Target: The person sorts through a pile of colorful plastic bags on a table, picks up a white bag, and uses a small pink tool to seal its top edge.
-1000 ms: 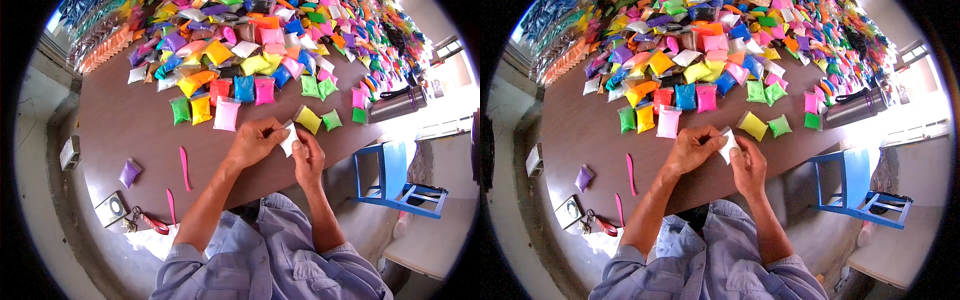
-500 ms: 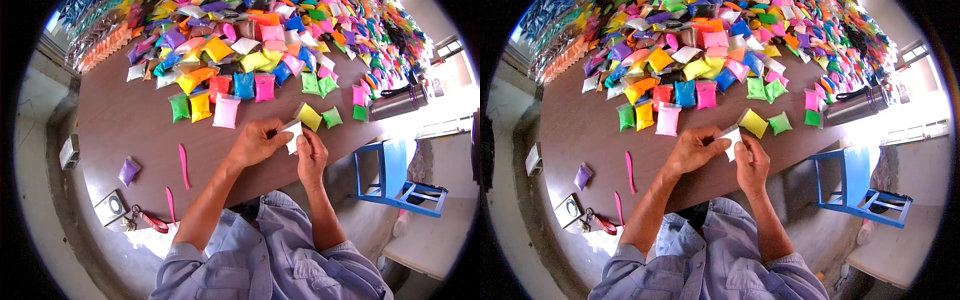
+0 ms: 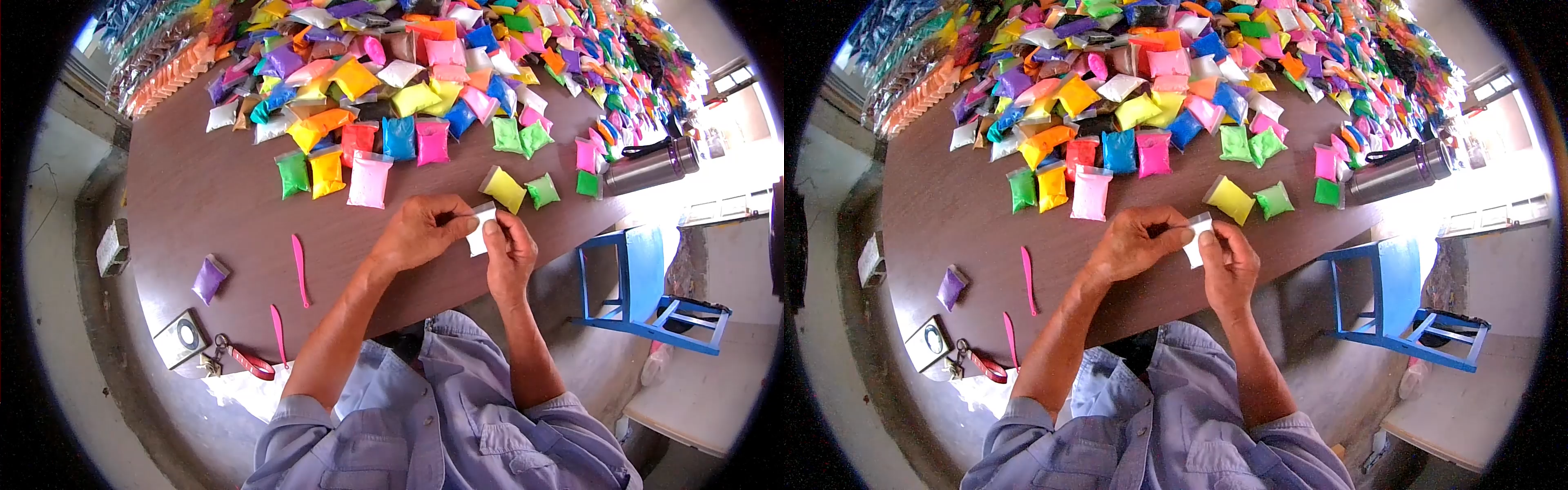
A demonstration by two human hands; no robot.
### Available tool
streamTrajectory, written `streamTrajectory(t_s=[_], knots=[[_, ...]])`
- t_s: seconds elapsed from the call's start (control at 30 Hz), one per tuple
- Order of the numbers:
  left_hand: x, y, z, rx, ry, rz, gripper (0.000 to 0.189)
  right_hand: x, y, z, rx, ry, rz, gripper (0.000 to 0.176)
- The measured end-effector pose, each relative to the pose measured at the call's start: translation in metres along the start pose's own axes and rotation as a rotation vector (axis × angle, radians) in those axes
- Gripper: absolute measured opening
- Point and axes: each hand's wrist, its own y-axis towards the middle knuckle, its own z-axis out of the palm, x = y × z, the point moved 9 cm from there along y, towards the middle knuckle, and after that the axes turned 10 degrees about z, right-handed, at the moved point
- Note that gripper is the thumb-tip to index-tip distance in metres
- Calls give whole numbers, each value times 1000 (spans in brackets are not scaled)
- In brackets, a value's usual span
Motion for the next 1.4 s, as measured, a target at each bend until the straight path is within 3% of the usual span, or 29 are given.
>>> streamTrajectory(t_s=[0.17,0.33,0.63,0.87,1.0,1.07,1.13,1.2,1.23,1.4], knots=[[-9,0,3,56,59,63,15,5,2,0,-12,-60,-4,16],[-18,-1,6,30,100,-16,24,7,0,-5,-71,-56,-81,12],[-8,-2,1,13,90,-61,29,11,0,2,-16,-13,34,26],[-11,-1,8,45,118,4,28,1,-1,-8,26,-14,-31,23],[-5,0,19,-6,-72,89,33,-11,0,-21,-137,191,6,18],[-16,1,16,-6,-73,112,35,-11,0,-19,-114,164,-12,20],[-27,-2,13,58,62,-33,36,-4,-2,-17,-121,122,-19,22],[-19,-3,14,42,21,-18,33,3,-1,-7,-12,113,11,23],[-20,-2,11,30,59,-13,32,7,0,-4,41,-72,-3,25],[-11,-3,9,41,91,-51,26,8,1,-2,100,-122,43,27]])
